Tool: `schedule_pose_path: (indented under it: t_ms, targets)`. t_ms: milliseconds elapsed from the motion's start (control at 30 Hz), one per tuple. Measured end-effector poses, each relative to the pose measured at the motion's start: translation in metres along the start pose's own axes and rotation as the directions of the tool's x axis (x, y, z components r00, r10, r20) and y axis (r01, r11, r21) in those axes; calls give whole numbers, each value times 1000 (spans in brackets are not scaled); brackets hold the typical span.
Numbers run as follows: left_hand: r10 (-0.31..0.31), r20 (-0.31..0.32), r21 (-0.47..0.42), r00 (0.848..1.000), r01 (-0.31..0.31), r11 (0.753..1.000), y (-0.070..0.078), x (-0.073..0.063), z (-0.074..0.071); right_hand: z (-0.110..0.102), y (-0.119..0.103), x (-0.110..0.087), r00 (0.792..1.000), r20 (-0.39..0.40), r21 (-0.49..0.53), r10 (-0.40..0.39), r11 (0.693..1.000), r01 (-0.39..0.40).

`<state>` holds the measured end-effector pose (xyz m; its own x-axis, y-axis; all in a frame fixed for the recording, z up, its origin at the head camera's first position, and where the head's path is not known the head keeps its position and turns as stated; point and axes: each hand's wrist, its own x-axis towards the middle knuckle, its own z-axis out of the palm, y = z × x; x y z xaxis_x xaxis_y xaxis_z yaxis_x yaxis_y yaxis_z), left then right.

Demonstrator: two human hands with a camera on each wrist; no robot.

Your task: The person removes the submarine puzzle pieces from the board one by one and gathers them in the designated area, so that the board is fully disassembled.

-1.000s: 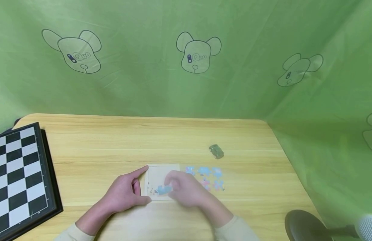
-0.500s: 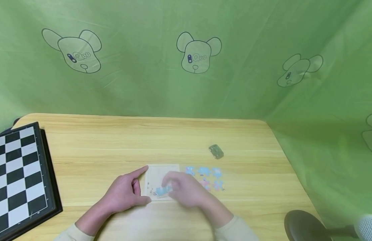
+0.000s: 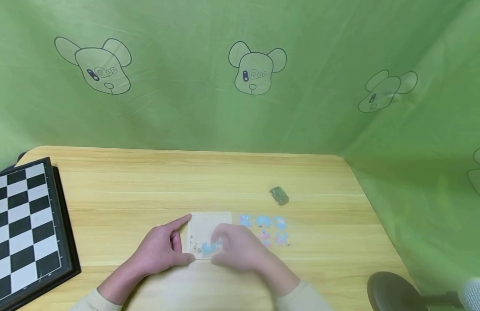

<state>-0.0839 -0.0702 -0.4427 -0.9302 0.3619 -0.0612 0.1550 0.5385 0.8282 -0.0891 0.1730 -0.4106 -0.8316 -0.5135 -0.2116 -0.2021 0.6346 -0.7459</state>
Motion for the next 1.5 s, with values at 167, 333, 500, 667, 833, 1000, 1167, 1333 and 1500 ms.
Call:
schedule_pose_path:
  t_ms: [167, 333, 500, 667, 833, 1000, 1167, 1333, 1500]
  targets:
    - [-4, 1, -5, 1000, 4, 1000, 0, 0, 0, 0, -5, -4, 1000, -10, 5, -5, 1000, 5]
    - [-9, 2, -12, 1000, 9, 1000, 1, 0, -1, -2, -6, -10, 999, -45, 31, -29, 999, 30]
    - [-9, 3, -15, 1000, 9, 1000, 2, -1, 0, -7, -3, -20, 996, -87, 35, -29, 999, 32]
    - [-1, -6, -13, 1000, 1, 1000, 2, -1, 0, -14, 5, -33, 993, -117, 66, -21, 997, 28]
    - [-1, -9, -15, 1000, 1, 1000, 2, -1, -1, -21, 14, -45, 989, -147, 78, -4, 997, 15]
    - [-2, -9, -18, 1000, 2, 1000, 2, -1, 0, -26, 24, -57, 984, -176, 91, -5, 996, 21]
    - [-10, -5, -16, 1000, 10, 1000, 2, -1, 0, -31, 33, -70, 982, -187, 98, 33, 995, -15]
    - [-4, -11, -26, 1000, 4, 1000, 2, -2, -1, -37, 41, -82, 977, -204, 94, 61, 995, -43]
    - [1, -14, -33, 1000, -2, 999, 2, -2, -1, -42, 48, -89, 976, -209, 93, 56, 995, -37]
